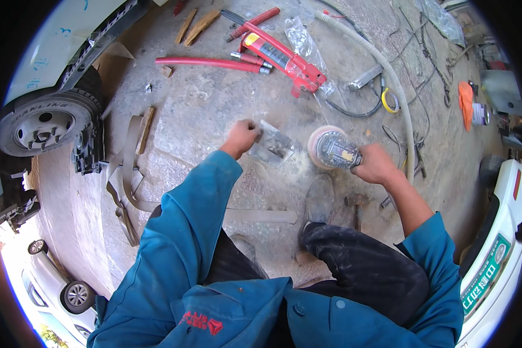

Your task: The person applies masking tape to a white vehicle panel, then uses a power sander to smooth a detached metal piece on the floor. They mix a yellow substance in a container and apply it to the metal piece with a putty knife, then return to the vehicle to apply the mixture to the taped area.

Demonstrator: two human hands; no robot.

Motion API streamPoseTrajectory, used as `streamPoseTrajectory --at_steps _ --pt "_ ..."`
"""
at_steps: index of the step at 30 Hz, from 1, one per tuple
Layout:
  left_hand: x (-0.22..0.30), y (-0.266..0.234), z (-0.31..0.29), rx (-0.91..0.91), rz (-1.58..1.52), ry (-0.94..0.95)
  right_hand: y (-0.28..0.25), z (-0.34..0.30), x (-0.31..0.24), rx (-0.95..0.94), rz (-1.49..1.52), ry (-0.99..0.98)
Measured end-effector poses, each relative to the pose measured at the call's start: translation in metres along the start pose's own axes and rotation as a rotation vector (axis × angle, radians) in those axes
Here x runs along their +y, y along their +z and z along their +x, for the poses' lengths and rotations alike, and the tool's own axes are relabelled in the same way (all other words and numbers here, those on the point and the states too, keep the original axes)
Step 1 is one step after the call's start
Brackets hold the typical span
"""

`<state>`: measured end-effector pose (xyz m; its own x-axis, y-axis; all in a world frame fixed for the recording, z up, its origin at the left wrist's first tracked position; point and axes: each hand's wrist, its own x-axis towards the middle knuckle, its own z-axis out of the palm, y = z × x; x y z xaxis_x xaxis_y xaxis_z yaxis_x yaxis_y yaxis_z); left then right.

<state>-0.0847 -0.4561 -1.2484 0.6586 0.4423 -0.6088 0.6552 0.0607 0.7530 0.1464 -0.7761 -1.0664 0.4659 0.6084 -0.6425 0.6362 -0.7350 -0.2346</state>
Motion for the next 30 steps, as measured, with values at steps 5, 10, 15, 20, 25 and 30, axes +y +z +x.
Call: streamPoseTrajectory --at_steps 5,10,15,20,25,30 --pt "-0.017 0.003 -0.041 0.260 0.815 0.335 0.002 0.006 -0.022 -0.050 -0.007 -0.052" --pt "-0.036 -0.001 -0.064 -0.059 1.044 0.724 0.012 0.028 -0.043 -0.092 -0.088 -0.117" --pt "-0.035 -0.001 -0.071 -0.098 1.109 0.650 0.018 0.047 -0.063 -0.174 -0.163 -0.129" --pt "-0.040 0.000 -0.067 -0.100 1.148 0.623 0.013 0.052 -0.096 -0.233 -0.210 -0.113" --pt "-0.039 0.001 -0.066 -0.087 1.160 0.619 0.019 0.061 -0.106 -0.287 -0.236 -0.102" --pt "-0.028 0.000 -0.066 -0.103 1.238 0.641 0.025 0.048 -0.079 -0.257 -0.212 -0.089"
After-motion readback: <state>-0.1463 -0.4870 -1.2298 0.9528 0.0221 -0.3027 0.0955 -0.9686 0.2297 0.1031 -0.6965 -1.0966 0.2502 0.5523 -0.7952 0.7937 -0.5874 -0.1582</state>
